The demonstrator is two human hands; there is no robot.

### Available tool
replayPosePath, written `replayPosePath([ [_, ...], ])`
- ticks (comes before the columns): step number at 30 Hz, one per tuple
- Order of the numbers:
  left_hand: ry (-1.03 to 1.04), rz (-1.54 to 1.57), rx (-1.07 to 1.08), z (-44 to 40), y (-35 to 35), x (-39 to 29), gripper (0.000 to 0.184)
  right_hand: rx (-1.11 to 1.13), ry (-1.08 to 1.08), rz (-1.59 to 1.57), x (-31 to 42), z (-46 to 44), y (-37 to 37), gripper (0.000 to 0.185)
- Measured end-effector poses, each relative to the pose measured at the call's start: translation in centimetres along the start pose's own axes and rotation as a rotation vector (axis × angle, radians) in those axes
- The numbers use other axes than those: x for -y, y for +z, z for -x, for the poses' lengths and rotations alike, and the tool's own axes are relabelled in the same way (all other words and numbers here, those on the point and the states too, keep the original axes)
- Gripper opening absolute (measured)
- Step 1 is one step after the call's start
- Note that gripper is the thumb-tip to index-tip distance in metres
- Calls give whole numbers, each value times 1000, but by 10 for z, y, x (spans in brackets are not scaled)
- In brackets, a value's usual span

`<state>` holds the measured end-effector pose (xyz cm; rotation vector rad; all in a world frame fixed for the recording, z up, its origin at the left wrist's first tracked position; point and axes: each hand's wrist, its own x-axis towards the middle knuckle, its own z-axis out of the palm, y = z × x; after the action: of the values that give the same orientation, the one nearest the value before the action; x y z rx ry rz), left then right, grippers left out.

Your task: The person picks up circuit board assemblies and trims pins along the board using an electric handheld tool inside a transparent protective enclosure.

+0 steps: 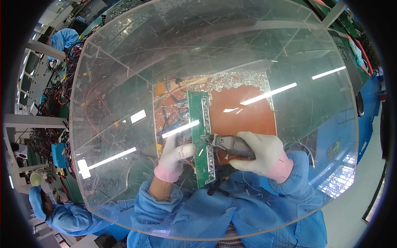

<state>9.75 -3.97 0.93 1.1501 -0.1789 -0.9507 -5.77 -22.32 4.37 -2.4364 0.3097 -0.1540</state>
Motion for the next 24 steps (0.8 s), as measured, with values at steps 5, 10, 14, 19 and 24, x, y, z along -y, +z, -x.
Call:
replayPosePath([
  [5, -2, 14, 8, 0, -1, 1, 51, 24, 22, -18, 2, -1, -1, 52],
  [10, -37, 18, 13, -1, -8, 5, 51, 75, 71, -63, 1, -3, -2, 51],
  [14, -44, 18, 7, -1, -9, 3, 51, 105, 109, -131, -1, -3, -3, 51],
  [19, -80, -54, -6, 0, -7, 0, 52, 50, 121, -145, 0, 1, -5, 51],
  [24, -10, 58, 70, 0, 0, -5, 70, -36, -29, -8, 5, 2, -2, 51],
])
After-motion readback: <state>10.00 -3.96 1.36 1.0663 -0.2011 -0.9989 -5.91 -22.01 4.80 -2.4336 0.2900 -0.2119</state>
